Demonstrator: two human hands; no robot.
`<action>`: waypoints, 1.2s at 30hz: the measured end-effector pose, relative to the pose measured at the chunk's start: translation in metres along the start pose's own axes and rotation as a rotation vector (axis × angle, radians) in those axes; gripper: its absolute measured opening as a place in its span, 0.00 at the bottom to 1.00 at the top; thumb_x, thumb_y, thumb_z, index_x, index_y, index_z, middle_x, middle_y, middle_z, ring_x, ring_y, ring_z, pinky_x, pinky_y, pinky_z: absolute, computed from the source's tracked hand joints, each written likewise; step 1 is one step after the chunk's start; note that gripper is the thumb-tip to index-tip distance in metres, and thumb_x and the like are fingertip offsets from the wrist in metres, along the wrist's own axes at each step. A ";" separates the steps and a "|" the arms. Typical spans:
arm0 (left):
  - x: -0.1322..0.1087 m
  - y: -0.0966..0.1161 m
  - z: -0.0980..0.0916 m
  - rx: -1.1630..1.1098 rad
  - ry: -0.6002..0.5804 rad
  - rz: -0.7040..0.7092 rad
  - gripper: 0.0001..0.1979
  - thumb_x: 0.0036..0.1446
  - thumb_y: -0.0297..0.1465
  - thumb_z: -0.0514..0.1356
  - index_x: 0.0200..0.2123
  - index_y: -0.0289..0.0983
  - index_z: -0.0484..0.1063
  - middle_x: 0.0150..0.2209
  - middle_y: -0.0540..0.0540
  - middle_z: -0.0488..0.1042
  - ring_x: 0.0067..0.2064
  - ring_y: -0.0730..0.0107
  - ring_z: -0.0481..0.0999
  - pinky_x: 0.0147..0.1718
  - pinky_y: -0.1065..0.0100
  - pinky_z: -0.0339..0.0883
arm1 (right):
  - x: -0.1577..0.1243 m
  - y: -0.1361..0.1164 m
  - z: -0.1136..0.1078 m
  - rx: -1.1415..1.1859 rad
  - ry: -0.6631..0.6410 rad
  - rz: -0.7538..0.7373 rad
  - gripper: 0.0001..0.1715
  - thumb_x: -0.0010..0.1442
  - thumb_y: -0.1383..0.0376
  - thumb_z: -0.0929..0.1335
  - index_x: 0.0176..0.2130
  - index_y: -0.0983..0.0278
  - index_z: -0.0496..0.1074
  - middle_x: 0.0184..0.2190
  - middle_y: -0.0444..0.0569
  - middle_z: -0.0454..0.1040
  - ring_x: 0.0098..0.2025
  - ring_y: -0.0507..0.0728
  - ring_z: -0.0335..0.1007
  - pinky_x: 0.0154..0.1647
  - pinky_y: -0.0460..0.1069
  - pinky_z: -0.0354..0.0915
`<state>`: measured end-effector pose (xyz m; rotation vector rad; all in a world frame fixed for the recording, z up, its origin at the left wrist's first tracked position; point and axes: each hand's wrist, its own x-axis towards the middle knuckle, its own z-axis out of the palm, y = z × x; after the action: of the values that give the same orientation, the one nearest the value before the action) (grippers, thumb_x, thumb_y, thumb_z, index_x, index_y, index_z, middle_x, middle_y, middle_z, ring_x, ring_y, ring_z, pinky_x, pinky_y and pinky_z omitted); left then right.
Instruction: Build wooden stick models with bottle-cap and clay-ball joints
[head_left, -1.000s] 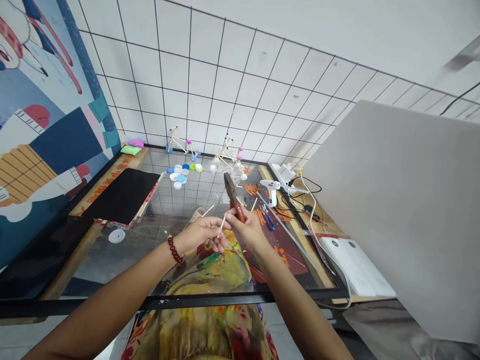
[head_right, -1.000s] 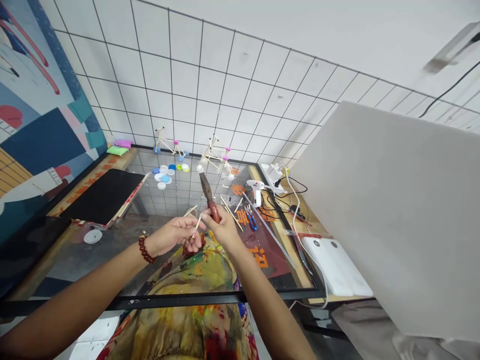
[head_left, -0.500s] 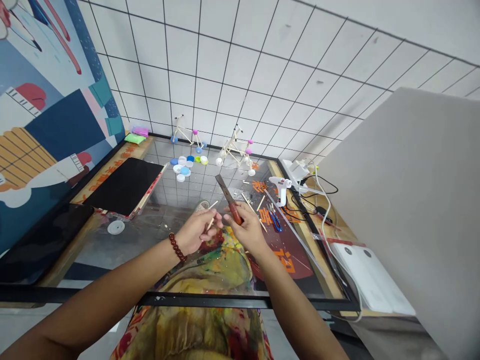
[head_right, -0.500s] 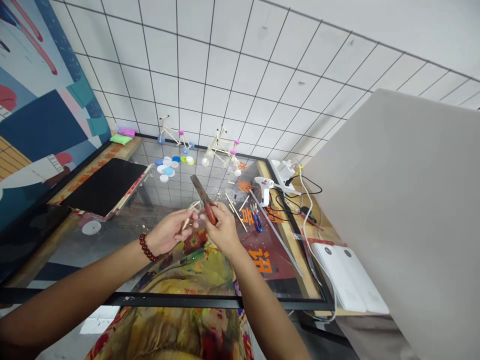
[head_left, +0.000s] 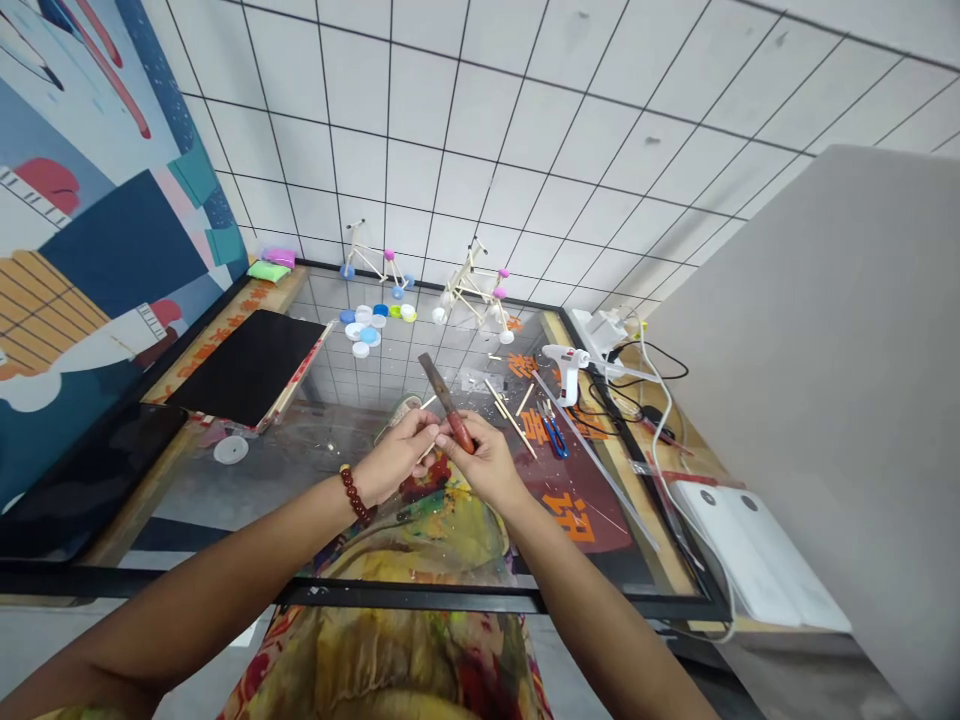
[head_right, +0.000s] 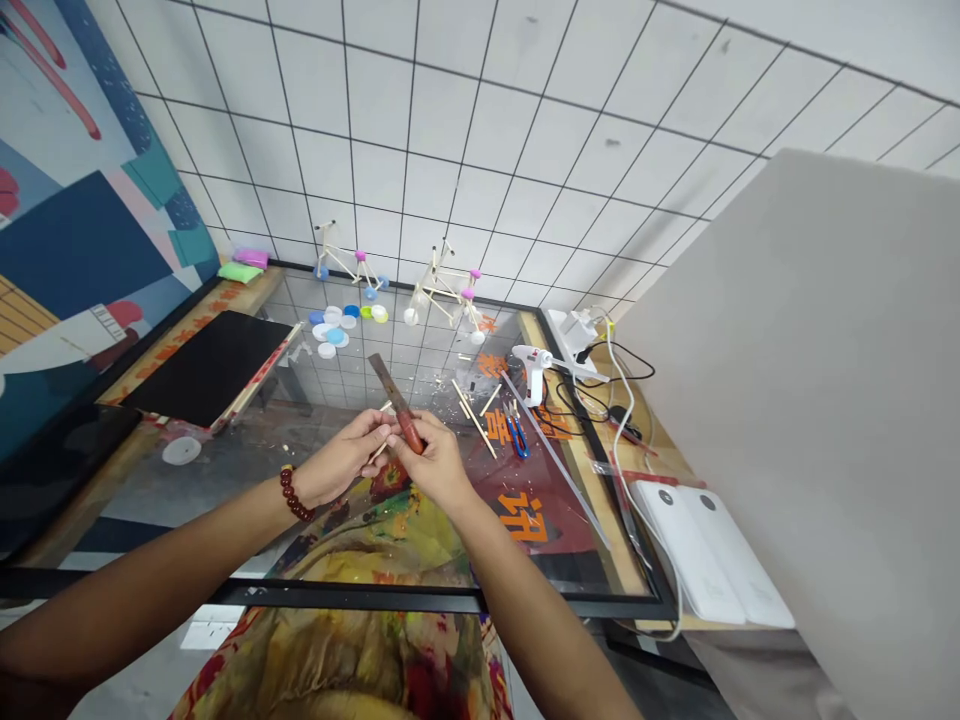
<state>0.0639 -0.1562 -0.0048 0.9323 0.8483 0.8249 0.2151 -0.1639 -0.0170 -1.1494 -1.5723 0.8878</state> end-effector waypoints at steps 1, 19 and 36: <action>0.000 0.000 -0.001 0.015 -0.027 -0.010 0.15 0.56 0.42 0.61 0.36 0.36 0.64 0.27 0.53 0.63 0.22 0.83 0.60 0.18 0.79 0.48 | 0.000 0.000 -0.002 -0.008 0.020 -0.003 0.08 0.55 0.59 0.72 0.32 0.61 0.78 0.38 0.50 0.73 0.42 0.57 0.71 0.49 0.54 0.66; -0.005 0.015 -0.009 0.166 -0.203 -0.127 0.17 0.55 0.43 0.62 0.26 0.33 0.68 0.20 0.54 0.62 0.18 0.84 0.54 0.16 0.78 0.41 | -0.006 -0.004 -0.016 -0.035 -0.030 -0.029 0.11 0.56 0.56 0.71 0.29 0.60 0.77 0.38 0.49 0.72 0.44 0.58 0.70 0.49 0.54 0.64; 0.007 0.035 -0.027 -0.141 0.192 0.173 0.11 0.49 0.33 0.68 0.33 0.32 0.74 0.25 0.49 0.73 0.22 0.80 0.68 0.22 0.76 0.61 | -0.005 0.000 -0.029 -0.139 -0.242 0.042 0.17 0.57 0.56 0.70 0.45 0.60 0.78 0.51 0.53 0.64 0.58 0.62 0.60 0.61 0.58 0.57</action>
<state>0.0355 -0.1286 0.0163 0.8180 0.8698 1.1231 0.2433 -0.1679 -0.0107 -1.2110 -1.8360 0.9870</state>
